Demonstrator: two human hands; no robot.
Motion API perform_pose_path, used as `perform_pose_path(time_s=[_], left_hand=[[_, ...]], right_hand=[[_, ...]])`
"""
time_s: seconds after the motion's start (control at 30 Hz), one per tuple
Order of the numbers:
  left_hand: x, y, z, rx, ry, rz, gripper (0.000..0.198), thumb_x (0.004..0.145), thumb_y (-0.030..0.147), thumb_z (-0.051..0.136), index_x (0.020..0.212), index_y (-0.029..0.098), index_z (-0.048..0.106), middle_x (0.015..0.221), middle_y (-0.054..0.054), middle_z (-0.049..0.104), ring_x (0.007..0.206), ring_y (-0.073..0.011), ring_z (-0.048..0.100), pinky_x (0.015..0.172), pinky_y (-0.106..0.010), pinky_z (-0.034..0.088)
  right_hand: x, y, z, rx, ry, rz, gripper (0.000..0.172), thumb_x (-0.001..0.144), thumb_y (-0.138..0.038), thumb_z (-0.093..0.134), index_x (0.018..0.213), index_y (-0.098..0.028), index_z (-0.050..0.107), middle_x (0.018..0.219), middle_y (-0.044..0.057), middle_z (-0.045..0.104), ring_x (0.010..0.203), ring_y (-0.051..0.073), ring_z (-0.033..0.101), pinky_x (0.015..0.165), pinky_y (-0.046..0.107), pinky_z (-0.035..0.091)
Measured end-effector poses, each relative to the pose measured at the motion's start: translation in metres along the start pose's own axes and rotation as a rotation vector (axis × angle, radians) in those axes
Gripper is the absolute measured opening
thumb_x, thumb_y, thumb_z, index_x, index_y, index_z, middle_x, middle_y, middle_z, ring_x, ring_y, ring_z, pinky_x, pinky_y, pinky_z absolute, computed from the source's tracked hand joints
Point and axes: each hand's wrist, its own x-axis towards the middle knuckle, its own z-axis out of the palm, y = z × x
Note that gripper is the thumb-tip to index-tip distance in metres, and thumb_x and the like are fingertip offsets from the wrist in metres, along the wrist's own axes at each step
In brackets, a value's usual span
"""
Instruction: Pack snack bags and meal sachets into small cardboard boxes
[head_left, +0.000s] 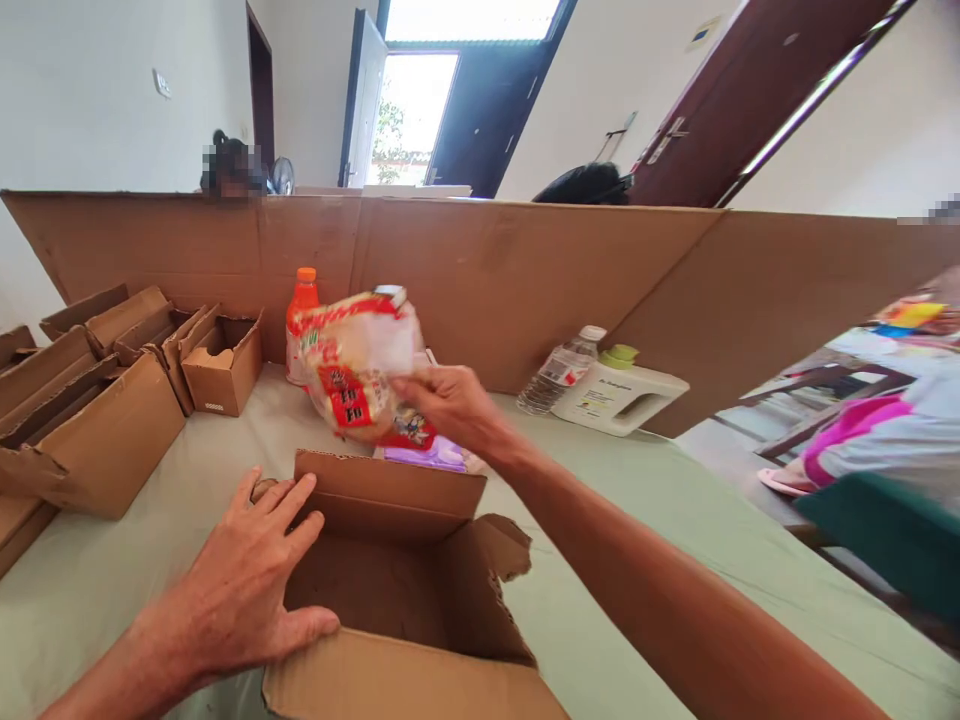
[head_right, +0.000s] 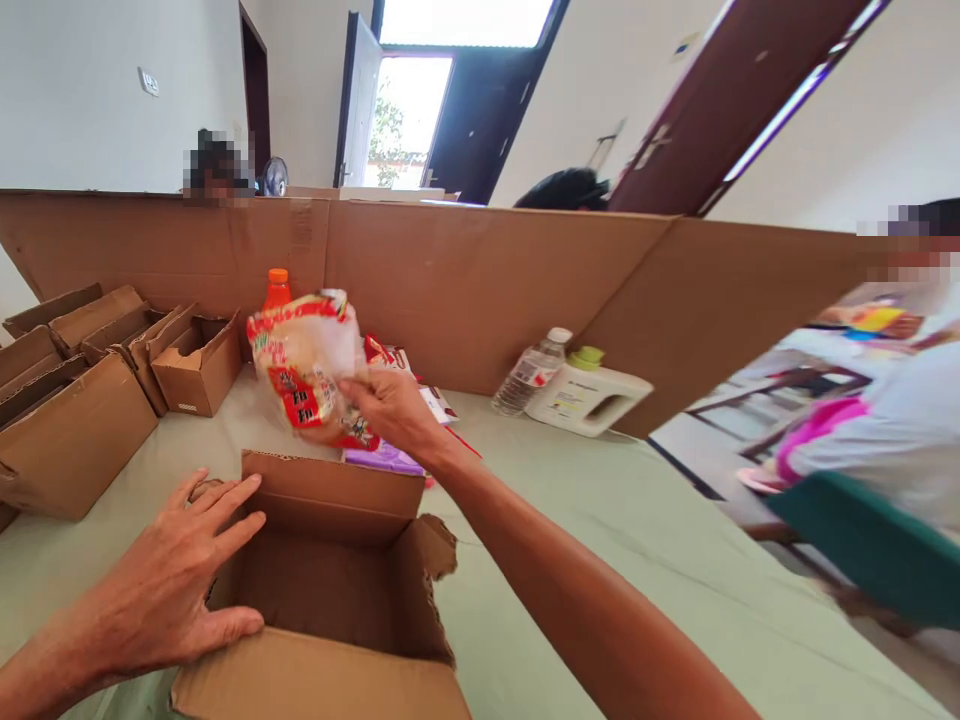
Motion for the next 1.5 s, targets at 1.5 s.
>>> perform_pose_path(time_s=[1.5], left_hand=[[-0.010, -0.018, 0.012, -0.328, 0.042, -0.070, 0.064, 0.084, 0.042, 0.075, 0.141, 0.020, 0.056, 0.160, -0.022, 0.040, 0.144, -0.0383, 0.045, 0.113, -0.060, 0.043]], right_hand=[[-0.107, -0.038, 0.016, -0.663, -0.811, -0.325, 0.022, 0.089, -0.004, 0.057, 0.092, -0.013, 0.076, 0.099, 0.011, 0.077, 0.084, 0.022, 0.071, 0.068, 0.030, 0.049]])
